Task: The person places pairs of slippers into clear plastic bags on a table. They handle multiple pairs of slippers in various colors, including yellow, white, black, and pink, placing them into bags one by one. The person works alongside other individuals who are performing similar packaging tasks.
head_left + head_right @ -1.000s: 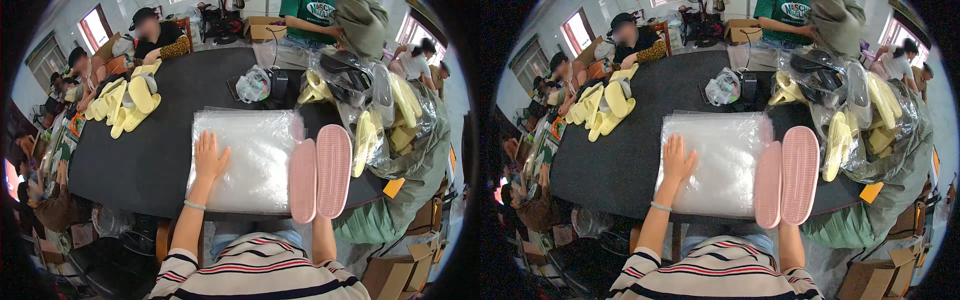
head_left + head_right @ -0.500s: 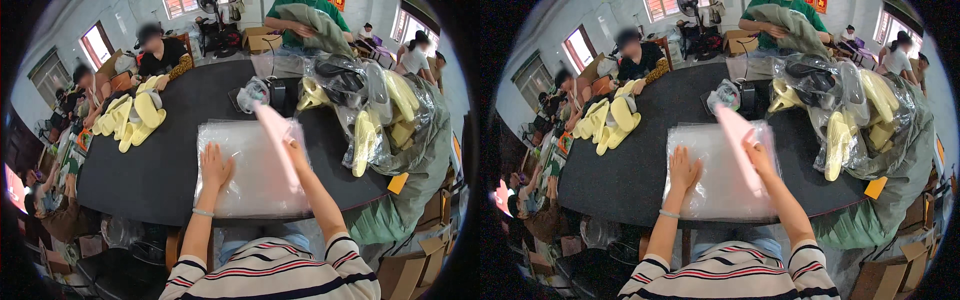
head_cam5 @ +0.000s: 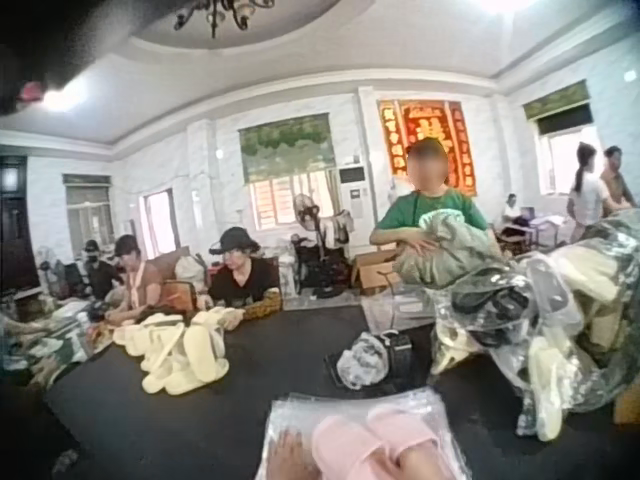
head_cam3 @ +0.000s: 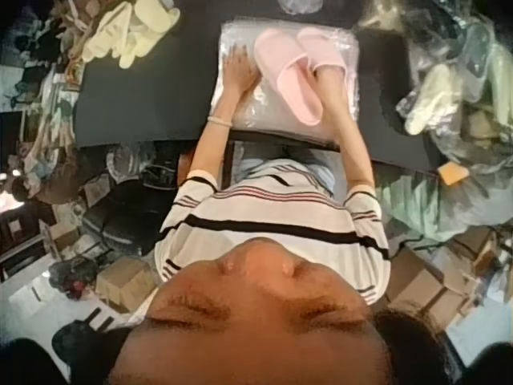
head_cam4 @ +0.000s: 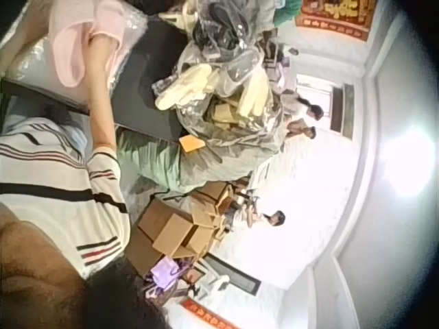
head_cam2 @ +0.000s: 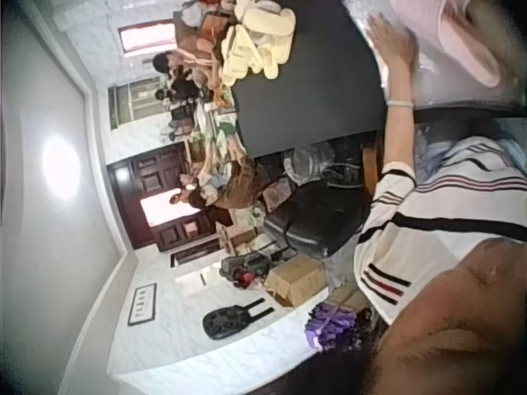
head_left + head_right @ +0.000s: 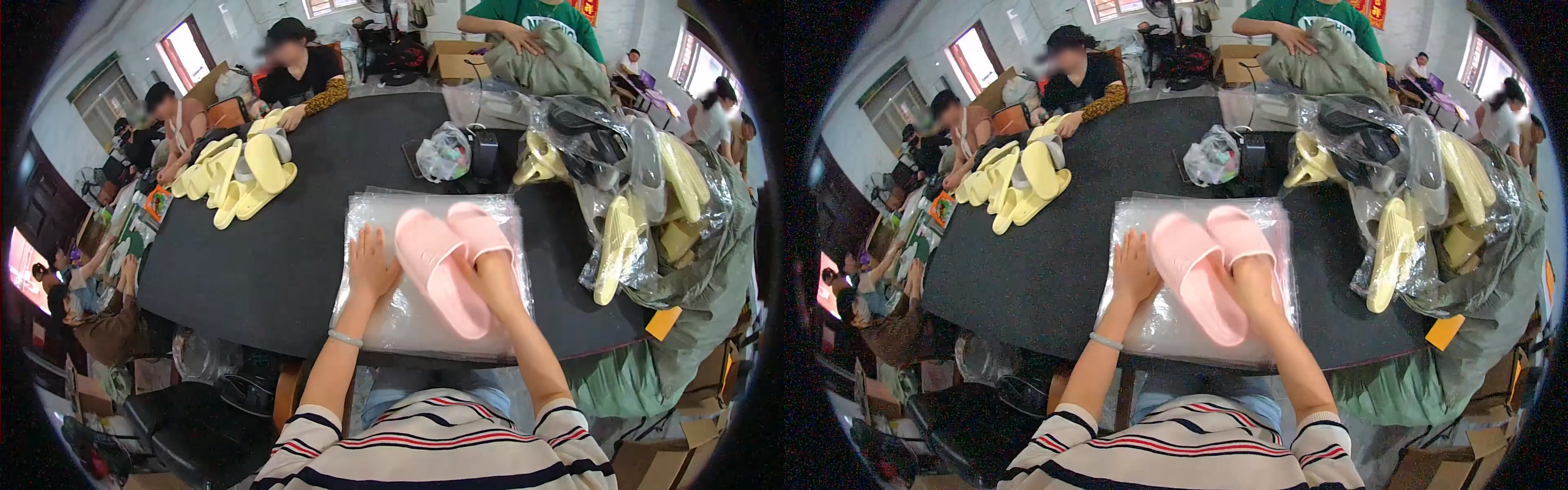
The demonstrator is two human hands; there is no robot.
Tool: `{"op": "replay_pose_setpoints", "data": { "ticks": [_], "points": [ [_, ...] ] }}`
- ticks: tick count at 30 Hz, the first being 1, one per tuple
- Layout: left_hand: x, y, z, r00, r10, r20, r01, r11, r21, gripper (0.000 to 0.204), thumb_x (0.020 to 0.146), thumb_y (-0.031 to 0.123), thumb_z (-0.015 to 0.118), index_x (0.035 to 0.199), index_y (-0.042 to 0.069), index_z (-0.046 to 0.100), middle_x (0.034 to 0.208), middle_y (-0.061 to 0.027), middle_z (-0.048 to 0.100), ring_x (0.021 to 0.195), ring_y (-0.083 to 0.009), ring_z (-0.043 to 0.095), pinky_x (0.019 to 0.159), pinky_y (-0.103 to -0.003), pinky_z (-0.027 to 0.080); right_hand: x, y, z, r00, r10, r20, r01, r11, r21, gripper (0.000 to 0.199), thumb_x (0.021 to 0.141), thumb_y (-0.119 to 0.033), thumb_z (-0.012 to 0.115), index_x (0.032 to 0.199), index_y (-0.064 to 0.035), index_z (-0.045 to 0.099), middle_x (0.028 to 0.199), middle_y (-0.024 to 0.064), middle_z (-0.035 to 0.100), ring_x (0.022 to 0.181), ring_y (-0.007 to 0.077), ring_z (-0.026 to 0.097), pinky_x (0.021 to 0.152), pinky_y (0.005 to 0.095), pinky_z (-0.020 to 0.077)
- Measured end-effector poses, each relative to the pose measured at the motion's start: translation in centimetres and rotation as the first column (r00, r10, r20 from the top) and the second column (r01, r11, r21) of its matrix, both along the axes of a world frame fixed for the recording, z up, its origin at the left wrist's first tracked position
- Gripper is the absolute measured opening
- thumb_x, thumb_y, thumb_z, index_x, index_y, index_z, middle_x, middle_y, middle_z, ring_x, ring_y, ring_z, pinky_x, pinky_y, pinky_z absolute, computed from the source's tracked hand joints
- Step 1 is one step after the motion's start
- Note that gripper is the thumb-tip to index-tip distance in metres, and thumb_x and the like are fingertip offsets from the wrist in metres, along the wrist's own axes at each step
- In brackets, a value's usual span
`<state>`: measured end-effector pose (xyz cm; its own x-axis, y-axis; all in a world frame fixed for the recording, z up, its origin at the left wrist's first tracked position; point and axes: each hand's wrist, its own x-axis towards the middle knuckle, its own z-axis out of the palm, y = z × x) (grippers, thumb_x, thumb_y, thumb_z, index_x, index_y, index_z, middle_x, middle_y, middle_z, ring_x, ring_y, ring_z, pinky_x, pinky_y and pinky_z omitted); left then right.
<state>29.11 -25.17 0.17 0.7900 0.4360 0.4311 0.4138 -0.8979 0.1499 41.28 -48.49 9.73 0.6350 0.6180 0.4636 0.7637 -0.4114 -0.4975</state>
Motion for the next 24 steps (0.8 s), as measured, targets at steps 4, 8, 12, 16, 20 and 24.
{"op": "replay_pose_setpoints", "data": {
  "ticks": [4, 8, 12, 16, 20, 24],
  "points": [
    [0.4, 0.1, 0.5, 0.994, 0.036, -0.105, -0.037, 0.999, -0.002, 0.071, 0.088, 0.042, 0.058, 0.146, 0.007, 0.036, 0.154, -0.0213, 0.027, 0.141, -0.0343, 0.029, 0.116, -0.051, 0.017, -0.1, 0.6, -5.6, 0.997, -0.075, -0.007, 0.072, 0.970, -0.233, 0.046, 0.088, -0.039, 0.062, 0.067, 0.0020, 0.067, 0.072, 0.0233, 0.065, 0.067, 0.0394, 0.062, 0.061, 0.0461, 0.0491],
    [1.1, 1.0, 2.1, 0.975, 0.048, -0.215, -0.053, 0.999, -0.015, 0.063, 0.092, 0.043, 0.051, 0.146, 0.014, 0.039, 0.156, -0.0154, 0.027, 0.141, -0.0332, 0.030, 0.116, -0.052, 0.018, 0.4, 0.5, -6.6, 0.999, -0.048, 0.016, 0.050, 0.984, -0.174, 0.046, 0.086, -0.039, 0.063, 0.066, 0.0016, 0.068, 0.074, 0.0232, 0.065, 0.069, 0.0386, 0.064, 0.063, 0.0477, 0.0498],
    [2.0, 4.9, 1.6, 0.945, 0.222, -0.241, -0.217, 0.975, 0.050, 0.058, 0.094, 0.043, 0.045, 0.143, 0.013, 0.043, 0.156, -0.0151, 0.025, 0.143, -0.0322, 0.025, 0.116, -0.054, 0.016, 0.5, 0.6, -6.6, 0.999, -0.049, 0.012, 0.051, 0.980, -0.191, 0.044, 0.085, -0.039, 0.064, 0.069, 0.0012, 0.068, 0.075, 0.0224, 0.066, 0.071, 0.0375, 0.064, 0.063, 0.0473, 0.0506],
    [2.3, 7.4, 3.2, 0.905, 0.338, -0.260, -0.333, 0.941, 0.064, 0.055, 0.096, 0.040, 0.044, 0.143, 0.011, 0.043, 0.158, -0.0140, 0.021, 0.145, -0.0308, 0.019, 0.117, -0.055, 0.011, 0.4, 0.5, -6.5, 0.998, -0.055, 0.023, 0.059, 0.980, -0.188, 0.042, 0.084, -0.039, 0.065, 0.070, 0.0007, 0.068, 0.075, 0.0215, 0.066, 0.071, 0.0373, 0.064, 0.064, 0.0464, 0.0511],
    [1.3, 4.7, 4.8, 0.986, 0.079, 0.144, -0.063, 0.992, -0.113, 0.054, 0.096, 0.035, 0.049, 0.142, 0.007, 0.044, 0.156, -0.0200, 0.023, 0.145, -0.0330, 0.020, 0.117, -0.053, 0.012, 0.8, 0.5, -7.2, 0.999, -0.046, 0.015, 0.048, 0.982, -0.183, 0.043, 0.084, -0.039, 0.065, 0.068, 0.0001, 0.068, 0.073, 0.0209, 0.065, 0.071, 0.0367, 0.064, 0.064, 0.0460, 0.0515],
    [-0.8, -4.4, 7.6, 0.858, -0.386, 0.339, 0.467, 0.861, -0.202, 0.045, 0.088, 0.020, 0.063, 0.129, 0.005, 0.054, 0.135, -0.0182, 0.051, 0.126, -0.0360, 0.046, 0.106, -0.047, 0.035, 0.6, -0.5, -5.8, 0.993, 0.031, -0.115, -0.043, 0.994, -0.100, 0.043, 0.083, -0.039, 0.067, 0.069, 0.0019, 0.067, 0.077, 0.0229, 0.065, 0.073, 0.0376, 0.064, 0.066, 0.0448, 0.0512]
  ]
}}
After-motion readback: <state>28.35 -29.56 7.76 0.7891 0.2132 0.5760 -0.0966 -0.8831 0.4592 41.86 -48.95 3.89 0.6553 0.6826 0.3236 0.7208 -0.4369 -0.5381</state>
